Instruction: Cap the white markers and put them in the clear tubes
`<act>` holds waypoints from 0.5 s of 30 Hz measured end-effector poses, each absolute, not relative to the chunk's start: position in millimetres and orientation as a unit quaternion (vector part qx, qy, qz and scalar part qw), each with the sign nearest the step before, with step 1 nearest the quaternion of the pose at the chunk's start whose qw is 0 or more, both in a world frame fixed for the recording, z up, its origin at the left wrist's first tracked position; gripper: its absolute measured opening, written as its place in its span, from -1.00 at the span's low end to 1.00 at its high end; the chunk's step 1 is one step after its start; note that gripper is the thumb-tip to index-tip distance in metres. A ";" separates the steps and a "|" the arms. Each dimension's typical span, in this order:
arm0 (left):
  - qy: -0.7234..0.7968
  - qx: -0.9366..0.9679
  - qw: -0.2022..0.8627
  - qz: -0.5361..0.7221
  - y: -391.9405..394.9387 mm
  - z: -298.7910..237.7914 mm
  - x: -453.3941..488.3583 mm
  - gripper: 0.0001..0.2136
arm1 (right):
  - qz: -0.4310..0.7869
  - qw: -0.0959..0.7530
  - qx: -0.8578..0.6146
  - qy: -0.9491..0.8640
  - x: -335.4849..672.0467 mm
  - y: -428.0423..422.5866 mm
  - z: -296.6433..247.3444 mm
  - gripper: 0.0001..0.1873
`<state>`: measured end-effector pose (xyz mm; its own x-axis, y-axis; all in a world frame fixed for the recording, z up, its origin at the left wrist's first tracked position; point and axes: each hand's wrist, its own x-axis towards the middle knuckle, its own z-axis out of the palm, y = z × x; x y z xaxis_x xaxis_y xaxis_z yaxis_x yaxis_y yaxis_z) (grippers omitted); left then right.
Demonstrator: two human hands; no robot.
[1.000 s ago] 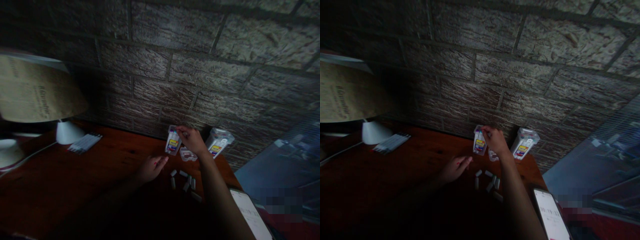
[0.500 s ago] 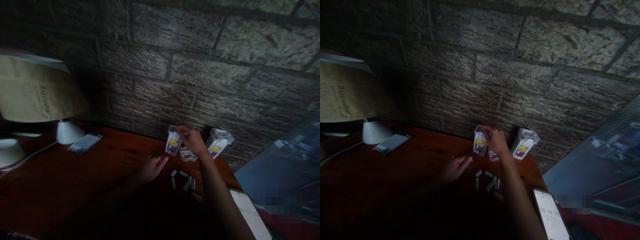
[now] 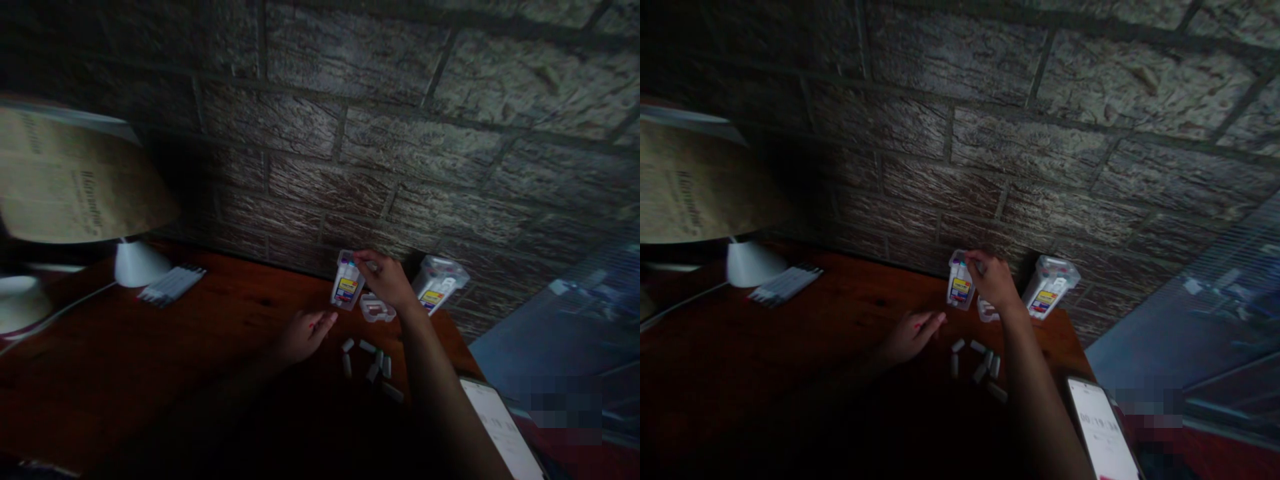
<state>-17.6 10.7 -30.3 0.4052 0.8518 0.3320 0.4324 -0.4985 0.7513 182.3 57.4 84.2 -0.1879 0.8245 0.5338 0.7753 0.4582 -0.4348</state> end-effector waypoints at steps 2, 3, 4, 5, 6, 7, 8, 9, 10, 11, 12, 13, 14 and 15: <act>0.407 0.785 0.292 0.363 10.2 -29.5 -17.8 -0.53 | 0.037 0.363 -0.529 -0.766 182.7 56.2 85.4 -0.72; 0.406 0.785 0.292 0.364 10.0 -29.0 -17.9 -0.53 | 0.039 0.359 -0.534 -0.765 182.7 55.5 86.3 -0.70; 0.406 0.786 0.292 0.364 10.0 -28.6 -18.0 -0.53 | 0.039 0.355 -0.538 -0.764 182.6 54.8 87.2 -0.69; 0.407 0.786 0.293 0.363 10.0 -28.3 -18.1 -0.53 | 0.038 0.352 -0.541 -0.763 182.4 54.2 88.1 -0.68; 0.408 0.786 0.293 0.360 10.1 -28.0 -18.3 -0.53 | 0.037 0.349 -0.543 -0.763 182.2 53.6 88.9 -0.67; 0.409 0.787 0.293 0.358 10.2 -27.8 -18.4 -0.53 | 0.035 0.346 -0.545 -0.763 182.0 53.1 89.7 -0.67; 0.410 0.787 0.292 0.356 10.4 -27.7 -18.5 -0.53 | 0.032 0.345 -0.547 -0.762 181.9 52.7 90.4 -0.66; 0.410 0.788 0.290 0.356 10.7 -27.7 -18.5 -0.54 | 0.030 0.345 -0.550 -0.760 181.9 52.5 91.1 -0.66; 0.408 0.789 0.288 0.357 11.0 -27.8 -18.6 -0.54 | 0.027 0.346 -0.552 -0.758 182.2 52.3 91.9 -0.66; 0.406 0.790 0.287 0.359 11.3 -27.9 -18.8 -0.54 | 0.023 0.349 -0.554 -0.756 182.5 52.0 92.8 -0.66; 0.405 0.790 0.287 0.360 11.8 -28.0 -18.9 -0.53 | 0.017 0.354 -0.553 -0.754 182.9 51.5 94.2 -0.67; 0.406 0.788 0.289 0.360 12.4 -28.2 -19.0 -0.53 | 0.009 0.361 -0.550 -0.753 183.3 50.7 95.9 -0.68; 0.408 0.786 0.292 0.360 13.1 -28.5 -19.1 -0.53 | -0.002 0.371 -0.546 -0.751 183.4 49.2 98.2 -0.69; 0.411 0.785 0.293 0.361 13.9 -28.8 -19.1 -0.54 | -0.013 0.383 -0.543 -0.747 183.0 47.1 100.9 -0.70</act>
